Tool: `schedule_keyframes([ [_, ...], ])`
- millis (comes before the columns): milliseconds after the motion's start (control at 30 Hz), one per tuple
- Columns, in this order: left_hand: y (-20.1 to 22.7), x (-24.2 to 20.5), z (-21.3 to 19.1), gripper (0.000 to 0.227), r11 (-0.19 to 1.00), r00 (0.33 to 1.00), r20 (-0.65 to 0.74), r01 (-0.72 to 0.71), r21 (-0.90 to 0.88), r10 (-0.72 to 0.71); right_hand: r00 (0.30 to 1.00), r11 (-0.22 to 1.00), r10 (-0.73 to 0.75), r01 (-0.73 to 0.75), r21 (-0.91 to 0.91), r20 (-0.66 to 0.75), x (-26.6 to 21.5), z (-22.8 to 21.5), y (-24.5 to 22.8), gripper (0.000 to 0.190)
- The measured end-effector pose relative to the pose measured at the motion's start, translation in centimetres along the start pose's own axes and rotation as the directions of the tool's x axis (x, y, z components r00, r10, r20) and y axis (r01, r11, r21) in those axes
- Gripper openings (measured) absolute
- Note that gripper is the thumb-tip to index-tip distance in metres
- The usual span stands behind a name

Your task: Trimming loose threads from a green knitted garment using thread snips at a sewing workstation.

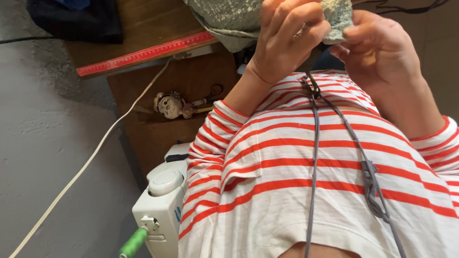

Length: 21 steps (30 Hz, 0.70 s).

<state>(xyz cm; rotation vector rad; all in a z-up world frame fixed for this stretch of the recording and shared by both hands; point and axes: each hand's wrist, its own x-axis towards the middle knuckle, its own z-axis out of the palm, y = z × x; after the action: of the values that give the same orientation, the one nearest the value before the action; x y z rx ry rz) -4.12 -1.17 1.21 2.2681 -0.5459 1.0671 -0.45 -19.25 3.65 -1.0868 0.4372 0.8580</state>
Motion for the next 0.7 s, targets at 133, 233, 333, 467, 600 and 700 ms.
schedule_keyframes([
  [133,0.1,0.1,-0.6,0.019,0.998,0.999,0.037,-0.035,-0.047,0.036,0.994,0.998,-0.054,0.056,-0.017,0.093,1.4,-0.6,0.6,0.010],
  [233,0.2,0.0,-0.6,0.019,0.997,0.999,0.033,-0.034,-0.071,0.036,0.985,0.992,-0.063,0.080,-0.101,0.158,1.8,-0.9,0.8,0.015],
  [333,0.2,-0.4,-0.4,0.017,0.999,0.999,0.040,-0.025,-0.041,0.027,0.992,0.993,-0.045,0.057,-0.104,0.116,1.6,-1.2,0.7,0.014],
  [467,-0.8,-1.7,0.6,0.009,0.996,0.998,0.032,-0.050,0.071,0.048,0.989,0.992,-0.016,0.035,-0.121,0.149,1.4,-1.3,0.0,0.014],
  [600,-0.7,-1.8,0.7,0.017,0.992,0.995,0.083,-0.068,0.103,0.060,0.985,0.998,0.006,0.006,-0.070,0.171,1.7,-1.9,0.2,0.022],
  [700,-0.7,-0.9,-0.6,0.014,0.992,0.991,0.053,-0.122,0.005,0.122,0.988,0.996,0.015,-0.001,-0.090,0.155,1.7,-1.7,0.2,0.018],
])
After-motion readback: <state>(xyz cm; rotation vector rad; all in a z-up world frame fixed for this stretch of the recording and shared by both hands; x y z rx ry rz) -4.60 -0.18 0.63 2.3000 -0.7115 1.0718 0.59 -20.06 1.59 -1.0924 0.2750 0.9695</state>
